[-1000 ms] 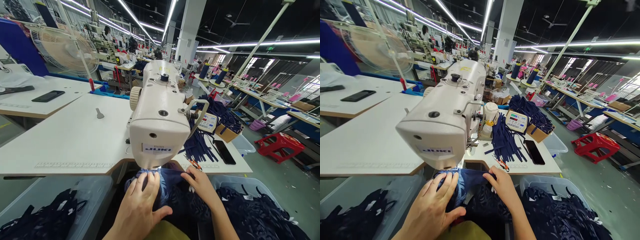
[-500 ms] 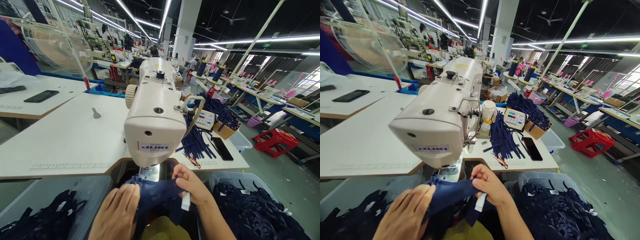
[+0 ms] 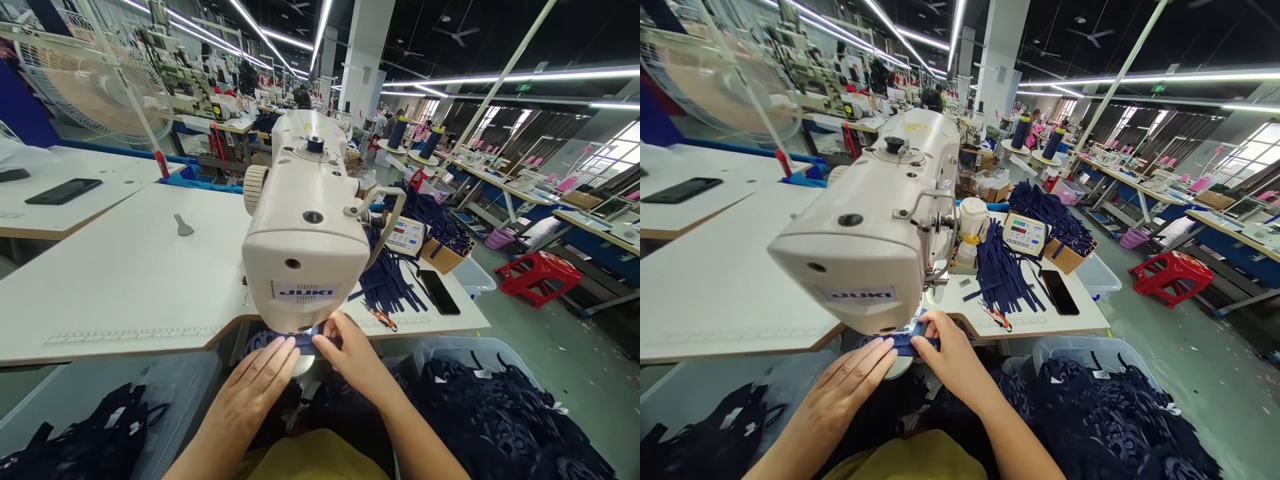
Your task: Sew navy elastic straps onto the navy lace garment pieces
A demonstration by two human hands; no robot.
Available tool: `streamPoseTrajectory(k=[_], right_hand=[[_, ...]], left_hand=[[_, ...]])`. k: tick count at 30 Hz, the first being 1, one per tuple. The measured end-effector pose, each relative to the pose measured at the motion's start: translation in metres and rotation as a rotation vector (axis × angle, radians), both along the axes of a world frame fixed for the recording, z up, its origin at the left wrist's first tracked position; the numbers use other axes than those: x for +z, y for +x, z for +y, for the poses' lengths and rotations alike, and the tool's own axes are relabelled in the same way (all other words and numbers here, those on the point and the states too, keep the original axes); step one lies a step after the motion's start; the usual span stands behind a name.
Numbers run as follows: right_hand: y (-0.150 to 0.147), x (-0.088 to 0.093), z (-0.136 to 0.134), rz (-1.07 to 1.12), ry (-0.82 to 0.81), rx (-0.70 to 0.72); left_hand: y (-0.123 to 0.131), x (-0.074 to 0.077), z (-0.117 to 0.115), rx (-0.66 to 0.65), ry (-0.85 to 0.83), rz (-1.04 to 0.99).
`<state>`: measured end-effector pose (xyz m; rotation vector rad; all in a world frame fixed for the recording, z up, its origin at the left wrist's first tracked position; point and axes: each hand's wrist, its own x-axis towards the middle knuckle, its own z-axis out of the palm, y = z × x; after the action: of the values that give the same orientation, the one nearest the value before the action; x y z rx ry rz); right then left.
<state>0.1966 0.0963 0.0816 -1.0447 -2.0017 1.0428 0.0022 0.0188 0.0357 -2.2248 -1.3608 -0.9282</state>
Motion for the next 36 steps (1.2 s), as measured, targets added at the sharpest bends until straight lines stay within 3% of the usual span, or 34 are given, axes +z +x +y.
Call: streamPoseTrajectory(k=[3,8,16,28,36], right_hand=[[0.009,-0.006,0.0,0.031,-0.077,0.1],[0.004,-0.013,0.001,0.085,-0.061,0.074],[-0.002,-0.006,0.016,0.003,0.08,0.123],[0.004,-0.001,0.014,-0.123,0.134,0.265],[-0.003,-0.002,0.015,-0.154,0.157,0.21]], left_hand=[[-0.005,-0.001,-0.001,-0.042,-0.087,0.009],[-0.002,0.004,-0.003,-0.03,-0.135,-0.006],[0.007,0.009,-0.003,0.104,-0.078,-0.022],[0.006,0.005,-0.011,0.133,-0.126,-0.054],[0.01,0.005,-0.012,0.187,-0.128,-0.066]])
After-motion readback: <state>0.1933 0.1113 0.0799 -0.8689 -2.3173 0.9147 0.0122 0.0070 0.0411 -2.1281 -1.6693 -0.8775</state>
